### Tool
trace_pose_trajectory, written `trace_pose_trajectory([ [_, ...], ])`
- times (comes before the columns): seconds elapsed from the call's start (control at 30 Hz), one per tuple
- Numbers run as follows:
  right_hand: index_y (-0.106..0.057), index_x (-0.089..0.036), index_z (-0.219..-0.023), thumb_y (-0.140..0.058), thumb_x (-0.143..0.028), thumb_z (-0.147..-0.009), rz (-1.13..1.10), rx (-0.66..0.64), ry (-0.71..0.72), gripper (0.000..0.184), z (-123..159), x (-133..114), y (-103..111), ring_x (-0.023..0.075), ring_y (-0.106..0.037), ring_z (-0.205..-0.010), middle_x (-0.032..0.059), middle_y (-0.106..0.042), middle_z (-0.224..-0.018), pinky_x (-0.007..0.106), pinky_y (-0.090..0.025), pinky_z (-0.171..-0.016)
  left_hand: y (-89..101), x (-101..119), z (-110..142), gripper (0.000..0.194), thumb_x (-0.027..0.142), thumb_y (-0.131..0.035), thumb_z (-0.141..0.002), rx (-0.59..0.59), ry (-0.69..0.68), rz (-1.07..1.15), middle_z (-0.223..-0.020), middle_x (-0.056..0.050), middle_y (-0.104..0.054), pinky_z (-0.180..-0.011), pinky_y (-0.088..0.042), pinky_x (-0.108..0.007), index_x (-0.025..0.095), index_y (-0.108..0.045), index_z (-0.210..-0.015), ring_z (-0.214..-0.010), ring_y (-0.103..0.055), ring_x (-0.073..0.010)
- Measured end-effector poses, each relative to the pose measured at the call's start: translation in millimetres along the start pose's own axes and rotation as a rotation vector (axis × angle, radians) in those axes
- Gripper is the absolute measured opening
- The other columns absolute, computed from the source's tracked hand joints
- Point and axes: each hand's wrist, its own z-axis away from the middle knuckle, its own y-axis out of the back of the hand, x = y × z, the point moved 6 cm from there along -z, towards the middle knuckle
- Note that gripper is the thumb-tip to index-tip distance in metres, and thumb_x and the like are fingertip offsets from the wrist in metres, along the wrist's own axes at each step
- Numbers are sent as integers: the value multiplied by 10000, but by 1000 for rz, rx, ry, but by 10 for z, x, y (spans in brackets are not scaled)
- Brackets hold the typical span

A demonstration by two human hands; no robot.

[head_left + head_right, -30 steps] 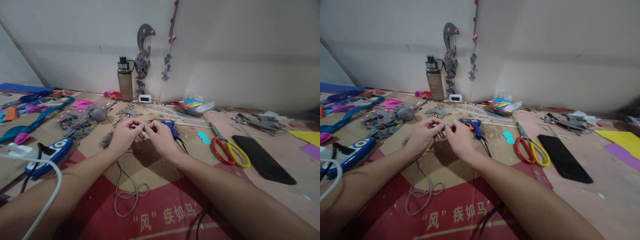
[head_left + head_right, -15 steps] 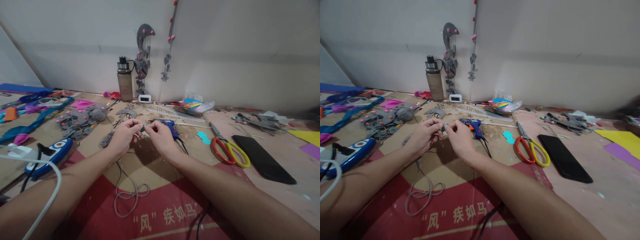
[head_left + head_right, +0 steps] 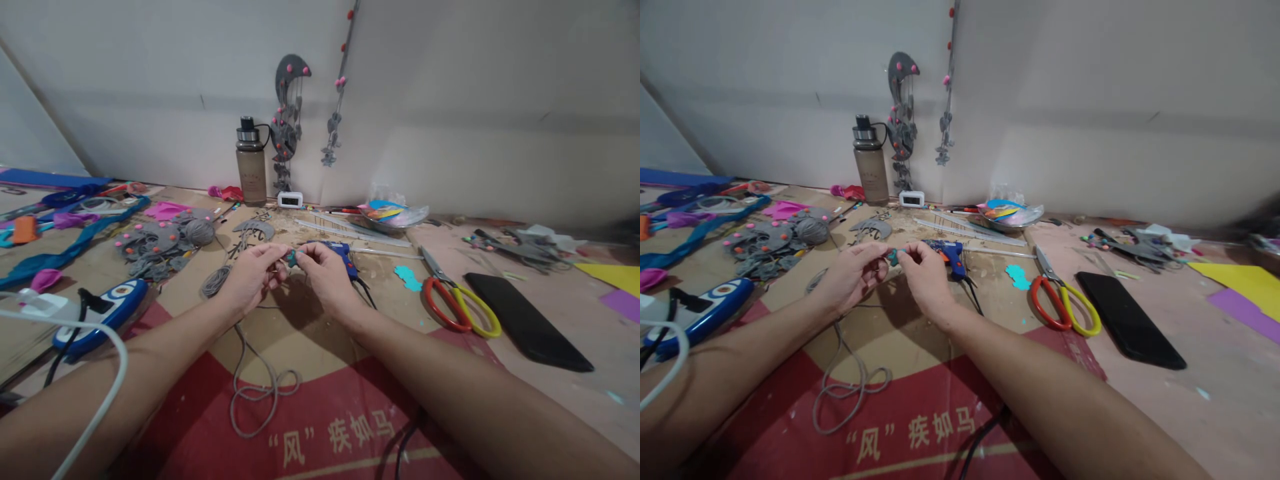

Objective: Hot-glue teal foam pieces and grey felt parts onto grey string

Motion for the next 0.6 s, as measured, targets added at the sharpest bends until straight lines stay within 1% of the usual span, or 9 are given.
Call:
trace_pose_trajectory([
  [0.1, -538, -172, -739, -564, -350, -737, -3, -1, -13, 179, -1, 26, 2, 104, -451, -637, -23, -524, -703, 244, -362, -629, 3, 13, -6, 222, 348, -642, -747, -18, -16, -25, -512, 14, -542, -358, -287, -138, 129, -616, -769, -434, -482, -54],
  [0.2, -532, -173, -740, -555, -352, -745, 10, -5, -11, 181, 12, 24, 1, 104, -438, -635, -28, -512, -694, 242, -356, -627, 31, 25, -24, 232, 359, -645, -750, -23, -61, -124, -509, 8, -557, -366, -293, -149, 130, -609, -749, -404, -447, -48],
  [0.3, -532, -175, -745, -553, -344, -752, 40, -9, -1, 171, 30, 7, 1, 102, -431, -628, -33, -506, -688, 241, -353, -623, 60, 38, -37, 232, 359, -651, -745, -11, -104, -220, -519, 9, -568, -371, -283, -158, 135, -627, -799, -396, -429, -47],
  [0.4, -539, -174, -756, -545, -341, -767, 75, -20, 16, 168, 50, -26, -5, 103, -434, -628, -29, -514, -694, 241, -353, -612, 66, 74, -30, 237, 347, -658, -733, 5, -135, -302, -529, 12, -564, -388, -297, -164, 140, -646, -847, -432, -461, -63],
  [0.53, -540, -176, -771, -523, -339, -794, 128, -39, 46, 165, 72, -60, -22, 105, -445, -626, -20, -530, -707, 237, -353, -585, 63, 157, 2, 201, 327, -642, -732, 32, -173, -442, -559, 10, -575, -408, -320, -174, 148, -658, -822, -463, -484, -73],
  [0.6, -537, -179, -795, -513, -337, -808, 173, -42, 79, 161, 78, -60, -34, 109, -472, -655, -9, -550, -744, 240, -372, -605, 72, 200, 11, 180, 316, -629, -737, 51, -204, -518, -560, 9, -581, -413, -323, -178, 152, -663, -800, -461, -482, -73],
])
